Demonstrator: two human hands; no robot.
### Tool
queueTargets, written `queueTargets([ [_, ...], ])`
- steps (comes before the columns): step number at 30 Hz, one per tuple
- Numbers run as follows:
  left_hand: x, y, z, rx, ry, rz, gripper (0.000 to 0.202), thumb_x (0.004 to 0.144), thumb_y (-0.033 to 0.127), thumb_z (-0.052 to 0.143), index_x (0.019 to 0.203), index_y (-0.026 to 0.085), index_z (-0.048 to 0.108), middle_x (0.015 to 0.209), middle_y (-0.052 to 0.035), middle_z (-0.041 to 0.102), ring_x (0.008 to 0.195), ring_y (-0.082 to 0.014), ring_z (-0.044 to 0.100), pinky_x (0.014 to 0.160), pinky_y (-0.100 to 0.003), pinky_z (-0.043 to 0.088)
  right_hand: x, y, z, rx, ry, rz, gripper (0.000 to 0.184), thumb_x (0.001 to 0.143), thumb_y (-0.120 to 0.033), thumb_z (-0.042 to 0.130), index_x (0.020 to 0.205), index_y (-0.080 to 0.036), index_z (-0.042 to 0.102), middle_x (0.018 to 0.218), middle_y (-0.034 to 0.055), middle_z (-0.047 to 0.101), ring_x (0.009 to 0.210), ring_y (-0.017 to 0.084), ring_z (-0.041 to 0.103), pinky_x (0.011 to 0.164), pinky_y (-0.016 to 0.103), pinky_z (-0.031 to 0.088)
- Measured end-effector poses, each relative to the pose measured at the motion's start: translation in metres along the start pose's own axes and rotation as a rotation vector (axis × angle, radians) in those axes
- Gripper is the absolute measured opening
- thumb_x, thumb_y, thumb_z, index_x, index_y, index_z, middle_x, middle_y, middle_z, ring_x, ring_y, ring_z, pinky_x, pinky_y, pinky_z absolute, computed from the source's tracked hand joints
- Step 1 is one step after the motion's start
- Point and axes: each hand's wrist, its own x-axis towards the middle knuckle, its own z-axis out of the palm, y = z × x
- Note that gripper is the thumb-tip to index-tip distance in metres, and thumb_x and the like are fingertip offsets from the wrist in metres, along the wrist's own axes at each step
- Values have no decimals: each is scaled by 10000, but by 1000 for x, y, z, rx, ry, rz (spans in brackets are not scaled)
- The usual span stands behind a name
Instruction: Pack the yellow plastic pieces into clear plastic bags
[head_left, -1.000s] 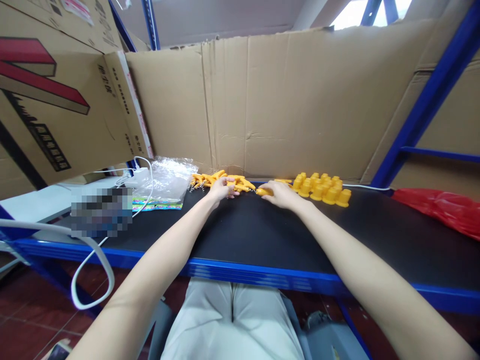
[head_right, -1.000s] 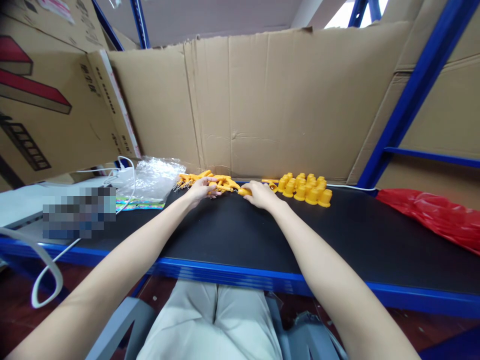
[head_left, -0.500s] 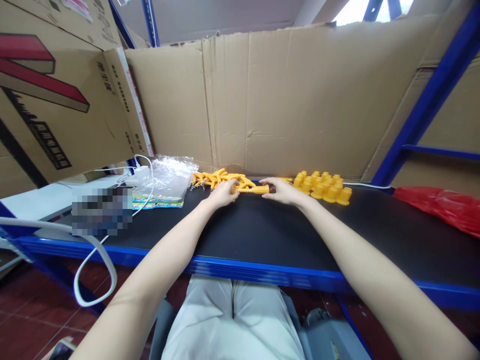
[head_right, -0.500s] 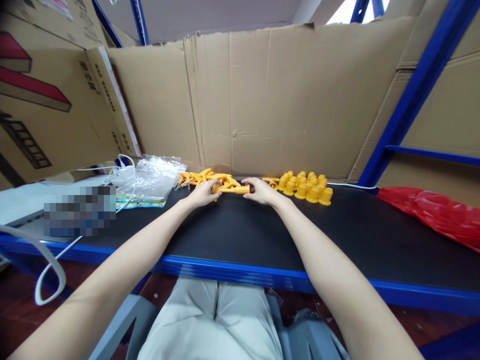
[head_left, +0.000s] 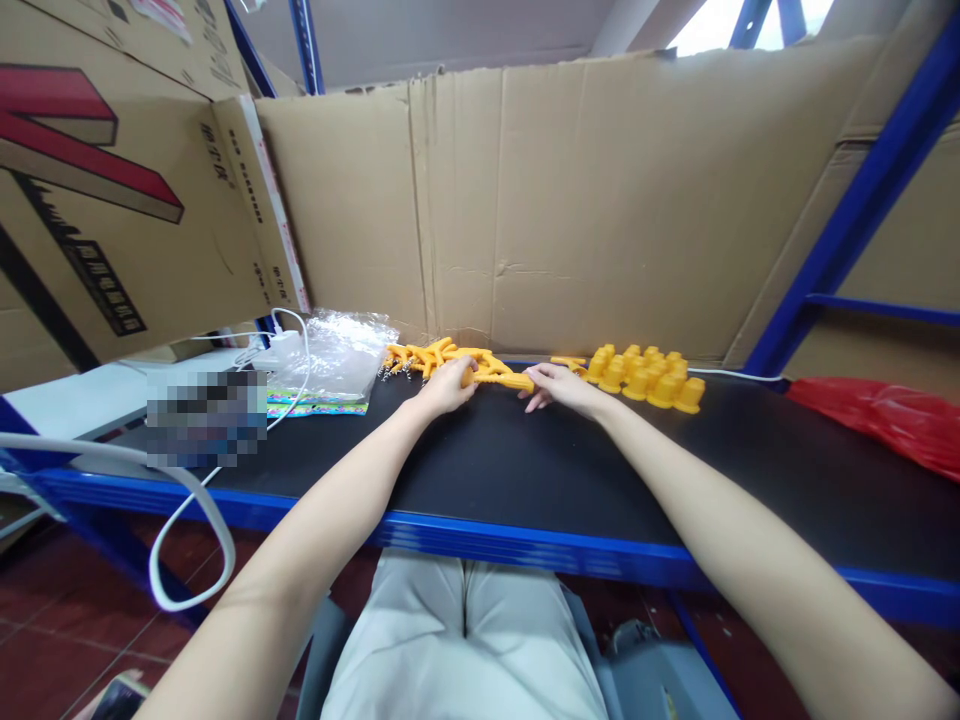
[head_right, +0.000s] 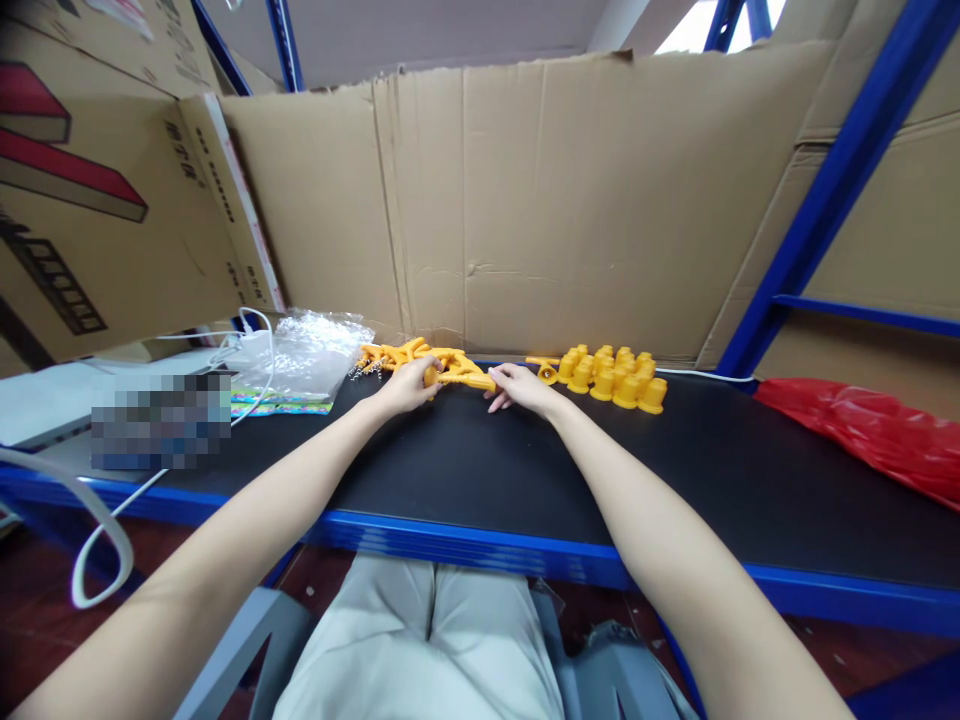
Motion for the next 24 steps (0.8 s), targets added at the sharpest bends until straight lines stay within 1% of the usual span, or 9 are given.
queueTargets([
  [2,0,0,1,-2,-3,-12,272,772,207,572,1034,172,508,990,-77,612,972,-228,582,870,-375,433,0,0,1,7,11,26,262,933,-390,373,976,-151,474,861,105,685,577,114,648,557,209,505],
  [4,0,0,1,-12,-13,-22,264,780,217,566,1034,169,509,943,-75,616,945,-228,593,859,-368,438,-2,-1,0,26,-1,35,281,926,-411,387,1002,-152,468,899,116,683,620,122,660,573,212,510],
  [6,0,1,1,-19,-25,-27,255,788,224,560,1031,167,509,915,-73,617,923,-226,601,849,-361,442,-5,-2,-1,45,-38,39,286,884,-395,495,1042,-160,457,950,117,677,686,134,671,617,225,521],
  [9,-1,2,0,-14,-33,-34,253,792,223,556,1033,168,505,905,-68,616,908,-220,603,844,-359,442,-8,-4,-4,61,-60,36,360,798,-295,644,1055,-171,424,969,105,674,721,138,672,660,247,531],
  [14,-1,3,-1,-9,-21,-20,255,788,220,558,1031,166,502,927,-74,614,936,-226,593,850,-368,441,-8,-2,-6,45,-65,4,243,832,-277,593,959,-166,418,930,114,681,646,119,659,629,243,519],
  [17,-1,4,-1,-44,-27,-40,261,785,224,565,1032,169,501,897,-72,614,904,-224,604,828,-361,456,-4,2,-9,45,-76,-32,242,827,-278,587,957,-169,414,899,102,681,627,117,652,622,247,510],
  [19,-1,4,0,-77,-46,-71,273,784,237,572,1040,173,501,845,-59,612,831,-213,618,789,-351,473,0,6,-12,47,-67,-85,285,796,-258,612,979,-177,408,855,62,673,631,114,649,628,248,506],
  [21,-2,4,0,-120,-80,-114,288,789,247,567,1058,175,496,766,-36,601,696,-183,620,713,-332,492,3,9,-15,46,-62,-141,340,758,-230,639,1002,-187,405,827,23,656,644,109,648,643,246,503],
  [24,-3,3,0,-204,-152,-183,309,809,253,538,1101,181,468,659,4,565,492,-124,560,563,-281,486,6,11,-17,44,-69,-167,398,716,-213,665,1019,-193,409,843,10,645,669,110,651,664,253,504],
])
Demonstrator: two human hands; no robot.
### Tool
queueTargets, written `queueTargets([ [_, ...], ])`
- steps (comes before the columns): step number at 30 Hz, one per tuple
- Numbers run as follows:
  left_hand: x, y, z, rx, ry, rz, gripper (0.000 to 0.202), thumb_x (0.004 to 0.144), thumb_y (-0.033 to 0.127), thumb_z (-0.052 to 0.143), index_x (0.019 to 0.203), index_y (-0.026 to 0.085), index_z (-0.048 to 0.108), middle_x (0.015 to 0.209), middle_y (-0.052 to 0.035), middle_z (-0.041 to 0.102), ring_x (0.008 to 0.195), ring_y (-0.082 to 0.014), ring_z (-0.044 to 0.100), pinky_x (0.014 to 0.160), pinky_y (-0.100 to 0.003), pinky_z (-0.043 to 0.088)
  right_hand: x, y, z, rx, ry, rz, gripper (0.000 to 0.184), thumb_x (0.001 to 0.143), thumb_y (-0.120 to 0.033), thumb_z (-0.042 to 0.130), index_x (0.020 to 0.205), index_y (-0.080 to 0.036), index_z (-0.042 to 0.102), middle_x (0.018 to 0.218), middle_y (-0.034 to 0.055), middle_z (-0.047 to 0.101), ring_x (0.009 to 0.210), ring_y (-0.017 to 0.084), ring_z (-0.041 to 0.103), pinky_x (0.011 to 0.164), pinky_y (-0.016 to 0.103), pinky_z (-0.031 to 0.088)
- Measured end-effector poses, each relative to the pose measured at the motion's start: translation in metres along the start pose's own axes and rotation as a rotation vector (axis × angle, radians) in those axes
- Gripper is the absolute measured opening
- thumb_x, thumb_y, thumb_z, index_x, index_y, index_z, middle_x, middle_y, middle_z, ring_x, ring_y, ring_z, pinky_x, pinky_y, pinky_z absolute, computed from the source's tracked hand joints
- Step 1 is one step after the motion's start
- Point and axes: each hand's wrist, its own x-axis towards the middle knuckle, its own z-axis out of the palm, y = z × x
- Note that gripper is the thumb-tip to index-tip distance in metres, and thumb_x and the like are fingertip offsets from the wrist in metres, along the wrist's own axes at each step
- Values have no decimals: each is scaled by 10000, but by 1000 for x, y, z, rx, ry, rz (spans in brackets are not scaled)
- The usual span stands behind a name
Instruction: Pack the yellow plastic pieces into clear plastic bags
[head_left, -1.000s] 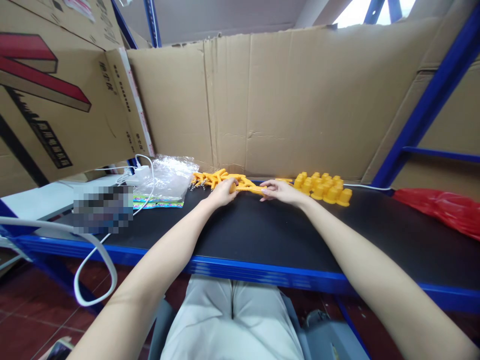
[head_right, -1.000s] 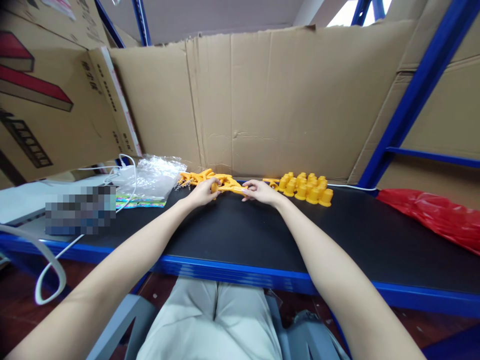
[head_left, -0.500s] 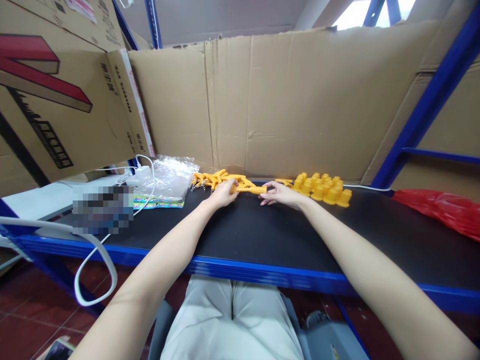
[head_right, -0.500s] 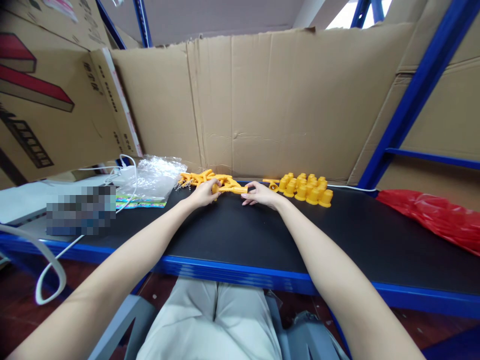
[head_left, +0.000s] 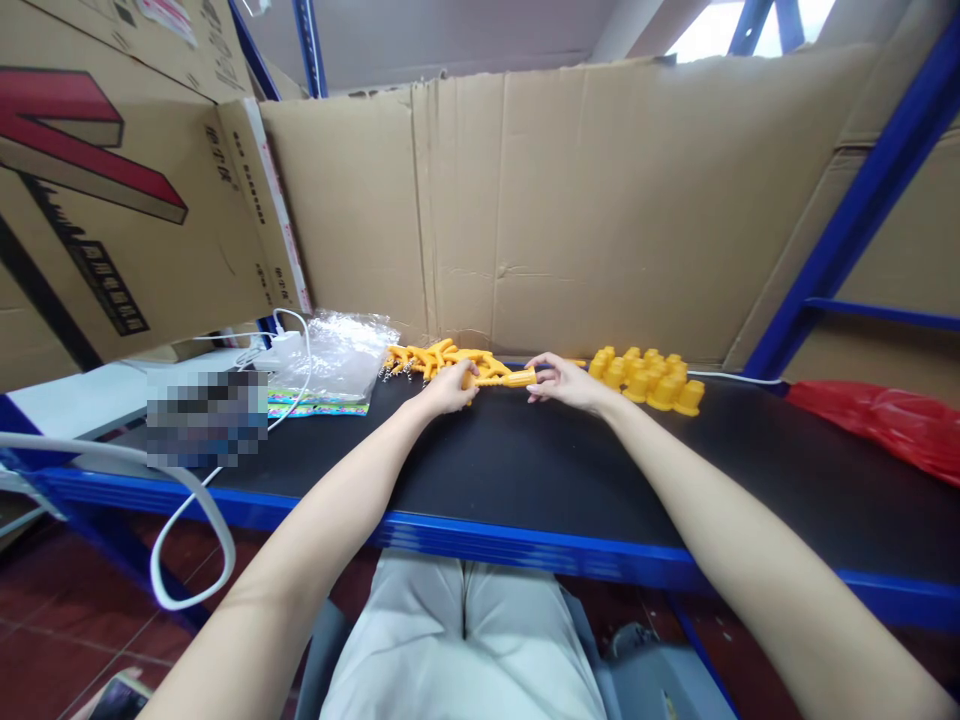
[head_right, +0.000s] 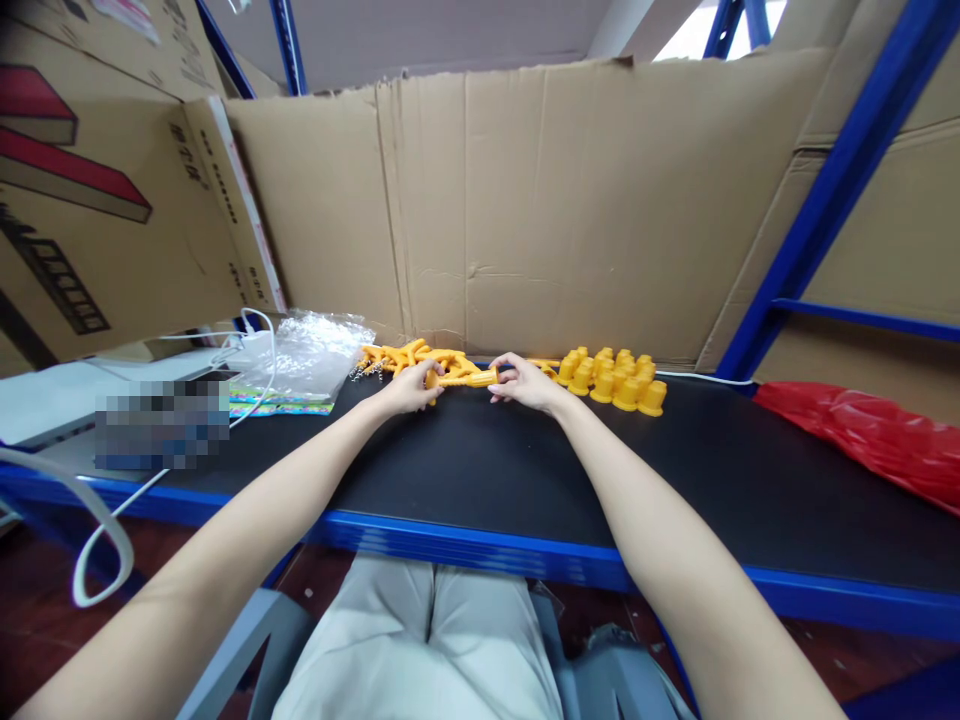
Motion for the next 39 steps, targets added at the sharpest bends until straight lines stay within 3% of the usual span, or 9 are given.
queueTargets([
  [5,-2,2,-1,-46,-37,-29,309,816,249,532,1109,190,452,621,27,539,422,-86,513,477,-225,447,-2,-3,0,20,-10,14,389,734,-260,671,1029,-186,428,878,38,669,669,119,658,659,255,508],
  [10,-4,6,-4,72,36,64,274,804,252,546,1060,177,482,714,-4,577,527,-114,563,583,-270,489,-7,-11,2,-8,-14,88,298,835,-413,562,924,-135,502,812,104,699,542,115,634,563,235,496],
  [15,-5,9,-5,124,65,95,251,794,242,556,1030,176,502,863,-49,612,707,-168,617,713,-327,501,-9,-17,10,5,21,203,460,847,-569,432,814,-120,528,665,109,687,422,107,578,420,202,426],
  [21,-5,11,-6,143,64,85,252,792,222,554,1033,164,511,816,-52,613,786,-202,622,772,-355,484,-7,-15,14,-5,53,300,606,833,-658,321,703,-111,546,587,121,659,336,91,502,340,200,362],
  [24,-5,12,-6,135,78,82,259,788,218,560,1038,167,516,835,-60,616,820,-212,621,783,-357,480,-8,-14,7,67,-48,321,590,844,-635,344,766,-97,576,696,136,687,418,96,556,402,198,421],
  [28,-5,11,-5,109,86,81,260,775,213,579,1026,177,525,826,-59,620,841,-221,620,784,-354,479,-14,-14,-3,132,-163,316,379,843,-459,532,866,-85,593,823,138,700,549,99,605,506,192,479],
  [36,-5,13,-4,124,90,114,245,780,200,561,1019,176,515,853,-63,627,871,-224,610,812,-362,463,-17,-19,-2,222,-120,287,227,812,-268,623,969,-140,520,886,96,696,621,103,634,620,220,514],
  [39,-5,13,-4,146,101,169,233,781,190,544,1010,175,505,944,-72,620,903,-219,598,835,-371,451,-15,-18,0,209,-87,254,205,841,-315,584,914,-143,499,805,90,698,557,99,618,576,217,505],
])
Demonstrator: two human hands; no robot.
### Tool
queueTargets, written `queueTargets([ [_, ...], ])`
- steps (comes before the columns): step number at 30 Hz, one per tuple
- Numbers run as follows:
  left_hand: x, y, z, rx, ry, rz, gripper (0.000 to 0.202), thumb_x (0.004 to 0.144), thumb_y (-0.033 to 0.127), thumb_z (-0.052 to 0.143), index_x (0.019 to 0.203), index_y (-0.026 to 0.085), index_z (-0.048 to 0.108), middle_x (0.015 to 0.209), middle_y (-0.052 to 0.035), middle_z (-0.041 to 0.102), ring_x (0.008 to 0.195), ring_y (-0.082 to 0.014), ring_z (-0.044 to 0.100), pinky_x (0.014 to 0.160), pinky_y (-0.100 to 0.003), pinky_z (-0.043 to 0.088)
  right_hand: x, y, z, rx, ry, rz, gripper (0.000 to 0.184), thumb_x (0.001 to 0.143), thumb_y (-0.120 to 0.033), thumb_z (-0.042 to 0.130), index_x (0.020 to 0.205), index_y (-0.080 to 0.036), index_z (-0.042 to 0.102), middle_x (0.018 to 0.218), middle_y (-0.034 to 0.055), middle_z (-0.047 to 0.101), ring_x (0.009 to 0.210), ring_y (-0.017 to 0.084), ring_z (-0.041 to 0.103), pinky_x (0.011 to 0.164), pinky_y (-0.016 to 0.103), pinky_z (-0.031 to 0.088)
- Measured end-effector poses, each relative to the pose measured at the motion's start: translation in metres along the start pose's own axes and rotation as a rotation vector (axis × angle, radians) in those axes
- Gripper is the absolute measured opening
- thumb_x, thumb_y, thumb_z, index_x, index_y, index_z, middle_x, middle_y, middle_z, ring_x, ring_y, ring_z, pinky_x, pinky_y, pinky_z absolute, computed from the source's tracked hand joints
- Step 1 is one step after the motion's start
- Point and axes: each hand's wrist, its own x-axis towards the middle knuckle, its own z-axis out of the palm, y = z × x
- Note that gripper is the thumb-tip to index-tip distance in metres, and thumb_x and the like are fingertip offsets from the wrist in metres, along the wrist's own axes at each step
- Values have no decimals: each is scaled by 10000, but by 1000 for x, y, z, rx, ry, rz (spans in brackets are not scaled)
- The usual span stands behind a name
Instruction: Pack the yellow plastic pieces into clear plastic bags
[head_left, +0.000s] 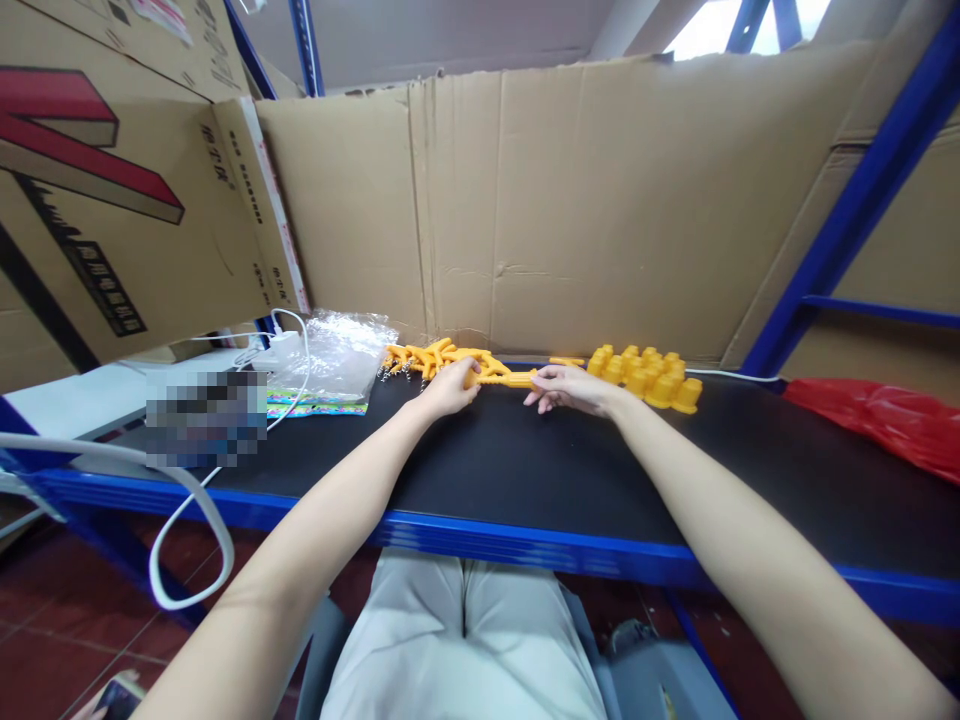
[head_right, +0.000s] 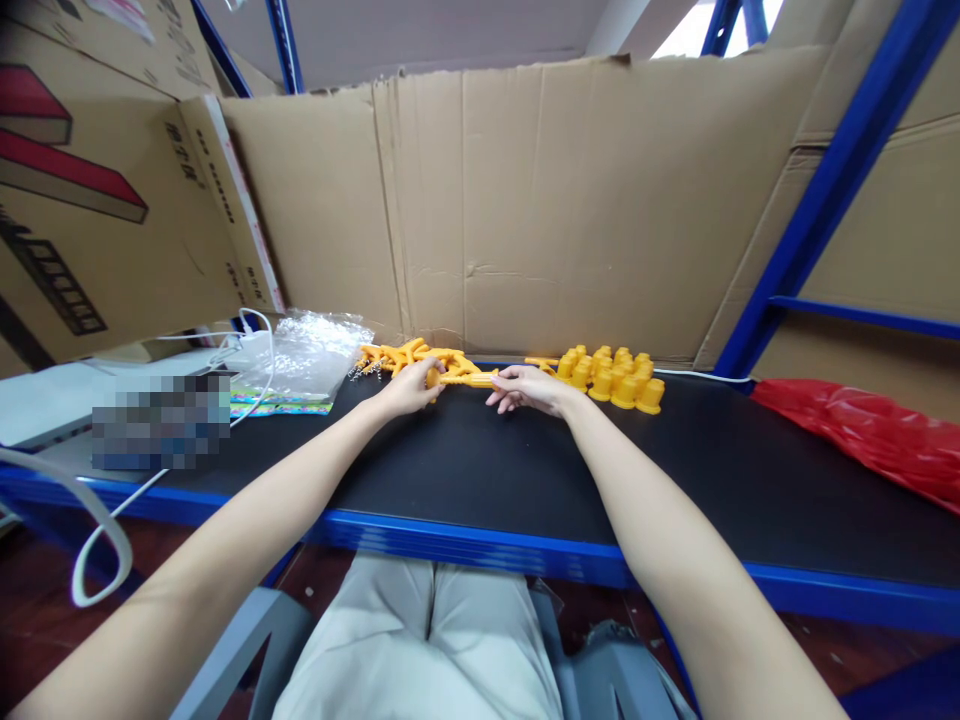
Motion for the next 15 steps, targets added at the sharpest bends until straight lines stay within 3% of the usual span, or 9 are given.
queueTargets([
  [4,-1,-1,1,31,6,54,253,782,196,530,1031,177,490,1028,-80,606,940,-215,581,858,-371,440,6,3,4,-77,35,24,389,887,-491,426,808,-122,520,624,101,669,393,94,537,409,198,431],
  [9,0,-1,1,6,13,29,243,776,194,538,1014,164,499,967,-86,613,908,-223,591,841,-374,448,10,4,8,-169,117,57,570,856,-630,313,738,-117,530,452,76,584,269,81,418,282,194,305],
  [12,1,0,1,-37,5,-20,227,776,196,550,996,167,502,899,-72,614,867,-219,599,817,-379,458,8,3,4,-165,101,52,572,830,-641,371,901,-104,554,624,105,660,356,101,519,335,201,385],
  [15,2,1,1,-93,11,-52,224,768,194,573,979,171,503,884,-67,610,854,-215,600,804,-379,463,5,4,-4,-140,91,-48,504,772,-465,625,1152,-166,483,961,103,677,575,110,636,501,201,494],
])
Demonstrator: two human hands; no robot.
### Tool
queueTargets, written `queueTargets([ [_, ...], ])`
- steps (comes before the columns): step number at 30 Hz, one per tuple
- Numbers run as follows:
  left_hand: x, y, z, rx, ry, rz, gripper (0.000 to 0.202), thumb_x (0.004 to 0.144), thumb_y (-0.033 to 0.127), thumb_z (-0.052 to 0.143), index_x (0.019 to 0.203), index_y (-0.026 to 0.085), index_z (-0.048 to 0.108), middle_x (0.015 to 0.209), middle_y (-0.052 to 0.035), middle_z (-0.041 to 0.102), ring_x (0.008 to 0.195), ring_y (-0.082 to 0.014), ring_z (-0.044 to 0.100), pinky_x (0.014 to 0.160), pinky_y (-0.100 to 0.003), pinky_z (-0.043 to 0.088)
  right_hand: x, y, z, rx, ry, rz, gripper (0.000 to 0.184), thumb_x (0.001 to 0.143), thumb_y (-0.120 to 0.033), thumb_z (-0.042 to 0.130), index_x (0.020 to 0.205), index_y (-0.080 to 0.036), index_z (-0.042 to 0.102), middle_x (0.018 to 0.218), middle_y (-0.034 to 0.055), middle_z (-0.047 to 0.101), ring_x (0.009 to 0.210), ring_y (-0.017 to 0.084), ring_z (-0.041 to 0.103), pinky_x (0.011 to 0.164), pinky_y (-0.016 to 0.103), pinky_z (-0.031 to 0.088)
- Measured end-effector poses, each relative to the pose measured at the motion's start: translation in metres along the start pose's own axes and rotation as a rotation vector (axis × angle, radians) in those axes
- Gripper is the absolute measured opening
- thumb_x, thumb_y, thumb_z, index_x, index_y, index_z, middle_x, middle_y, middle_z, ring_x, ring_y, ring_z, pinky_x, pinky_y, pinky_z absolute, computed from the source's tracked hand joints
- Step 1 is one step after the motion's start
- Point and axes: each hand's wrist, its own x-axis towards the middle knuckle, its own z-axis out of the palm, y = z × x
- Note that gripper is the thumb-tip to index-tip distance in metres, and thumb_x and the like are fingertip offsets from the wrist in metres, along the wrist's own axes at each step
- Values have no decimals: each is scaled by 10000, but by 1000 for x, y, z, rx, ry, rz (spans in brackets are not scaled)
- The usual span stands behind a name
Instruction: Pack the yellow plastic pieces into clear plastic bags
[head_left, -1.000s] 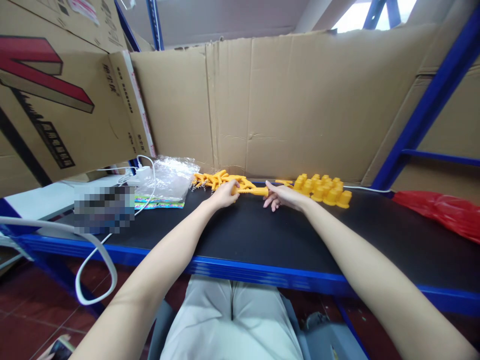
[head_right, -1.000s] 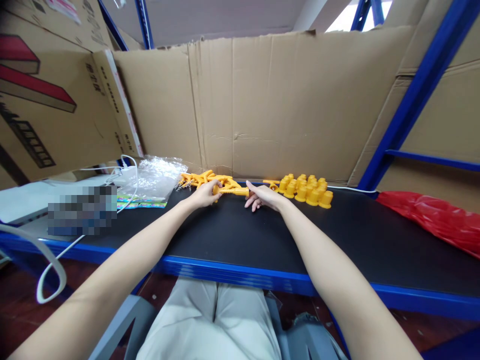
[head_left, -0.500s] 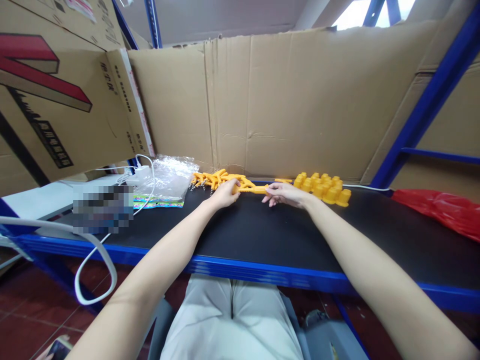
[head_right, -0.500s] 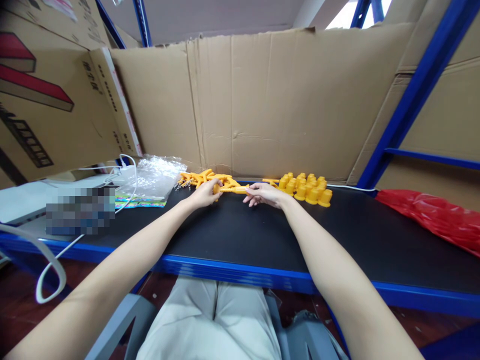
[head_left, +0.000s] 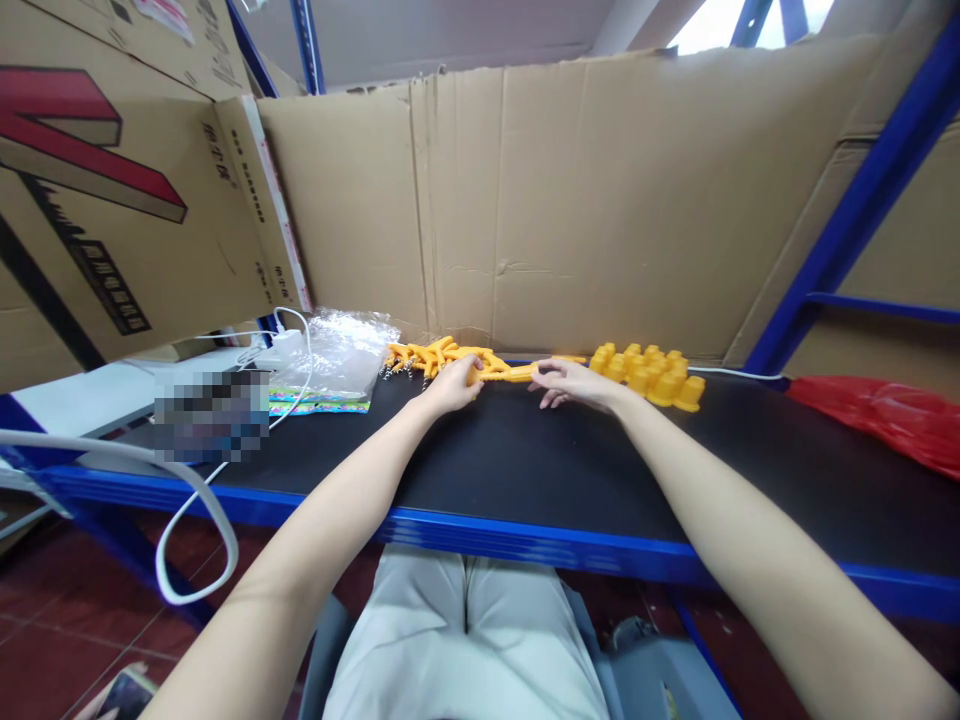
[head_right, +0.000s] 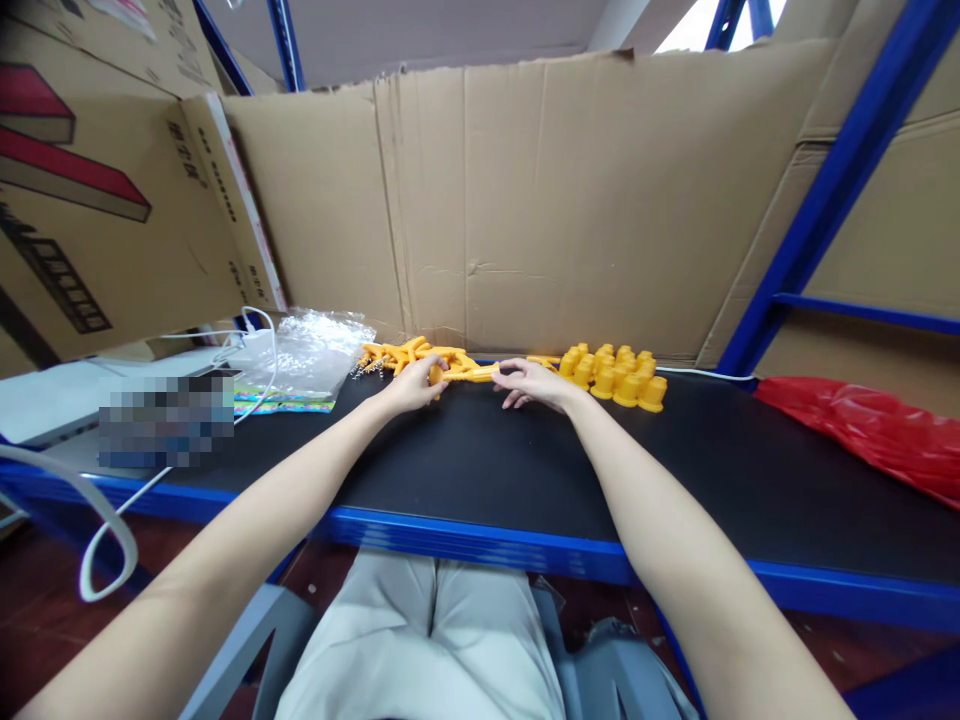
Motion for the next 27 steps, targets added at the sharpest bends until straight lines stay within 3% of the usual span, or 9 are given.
queueTargets([
  [2,0,1,-1,-32,7,-4,223,761,192,587,968,174,505,885,-66,610,855,-216,601,798,-379,465,-1,0,-3,-5,20,-77,540,728,-337,701,1191,-198,461,1061,85,648,647,103,649,569,200,509],
  [4,0,1,-2,-47,10,-1,216,760,195,593,958,178,509,882,-63,612,857,-218,603,792,-376,465,-1,-1,-2,-17,43,-112,471,737,-309,689,1147,-185,491,1049,82,650,645,100,646,582,205,507],
  [8,-1,3,-4,-24,8,17,224,758,220,610,955,178,511,887,-62,613,865,-220,601,782,-366,462,-1,-5,2,-64,84,-86,350,786,-371,632,1040,-143,554,939,105,682,594,103,630,556,211,494],
  [15,-3,3,-4,18,1,46,327,739,328,654,976,160,504,899,-74,605,898,-238,590,787,-365,445,0,-3,1,-83,44,-48,391,804,-440,595,1021,-116,560,934,138,685,584,108,632,547,211,488],
  [20,-3,4,-4,19,-14,28,328,729,295,667,982,163,507,871,-67,607,870,-236,594,770,-359,449,-1,-1,-2,-69,-2,-45,492,739,-367,688,1122,-154,464,974,121,684,627,121,650,573,220,496],
  [27,-4,5,-4,-56,-24,-21,325,702,258,696,966,181,522,868,-57,619,841,-221,603,764,-359,464,1,1,-1,-65,0,-34,412,755,-426,658,1009,-139,508,902,130,697,611,130,652,564,228,499],
])
